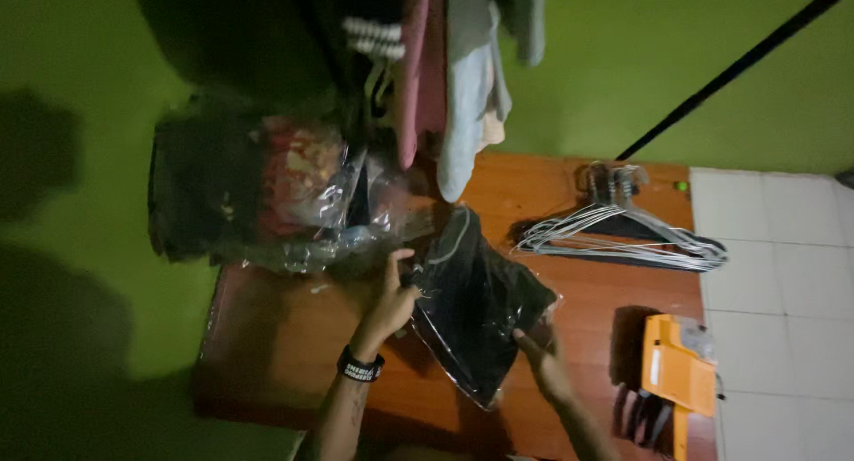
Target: The person folds a grey t-shirt on a wooden table, places it on a wire hanger, and hangs it on a nearby clothing rack. The person then takes a black t-shirt from a plastic bag, folds it, and places it back into the bag.
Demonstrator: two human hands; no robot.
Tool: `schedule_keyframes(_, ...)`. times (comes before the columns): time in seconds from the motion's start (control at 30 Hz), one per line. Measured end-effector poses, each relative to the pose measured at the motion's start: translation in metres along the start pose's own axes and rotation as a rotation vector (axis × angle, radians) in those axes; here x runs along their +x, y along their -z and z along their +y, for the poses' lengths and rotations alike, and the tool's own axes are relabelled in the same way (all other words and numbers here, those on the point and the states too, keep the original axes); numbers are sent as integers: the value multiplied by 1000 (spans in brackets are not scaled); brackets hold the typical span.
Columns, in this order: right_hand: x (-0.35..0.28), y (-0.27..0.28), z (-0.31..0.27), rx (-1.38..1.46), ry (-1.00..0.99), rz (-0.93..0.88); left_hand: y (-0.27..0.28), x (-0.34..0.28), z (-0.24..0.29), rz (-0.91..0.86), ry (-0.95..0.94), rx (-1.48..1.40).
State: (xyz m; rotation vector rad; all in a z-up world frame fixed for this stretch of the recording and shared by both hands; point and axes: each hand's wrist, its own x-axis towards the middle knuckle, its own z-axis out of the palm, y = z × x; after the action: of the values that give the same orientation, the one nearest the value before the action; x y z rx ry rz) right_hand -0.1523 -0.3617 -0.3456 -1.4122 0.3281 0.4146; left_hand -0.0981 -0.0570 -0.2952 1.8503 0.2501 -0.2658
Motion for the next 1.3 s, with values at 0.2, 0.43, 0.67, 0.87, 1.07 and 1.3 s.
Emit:
schedule_keyframes(0.2,13,18,60,-18,-18,34,-3,2,-17,-110,-80,207)
schedule_keyframes(0.43,13,58,198,-504,215,115,-11,23,-43,-61,-324,474)
schedule_keyframes(0.67,-9,93,142,-1041,-331,-20,-33,23,-59,-23,-390,742)
schedule_keyframes(0.87,-30,86,31,-1744,239,-442,-59,43,-71,60,-505,778)
schedule_keyframes(1.07,78,69,-5,-2106,599,-201,-66,58,-69,105,-483,700)
schedule_keyframes(1.3,176,50,-20,-1493,464,-166,-60,48,-77,283,-450,971)
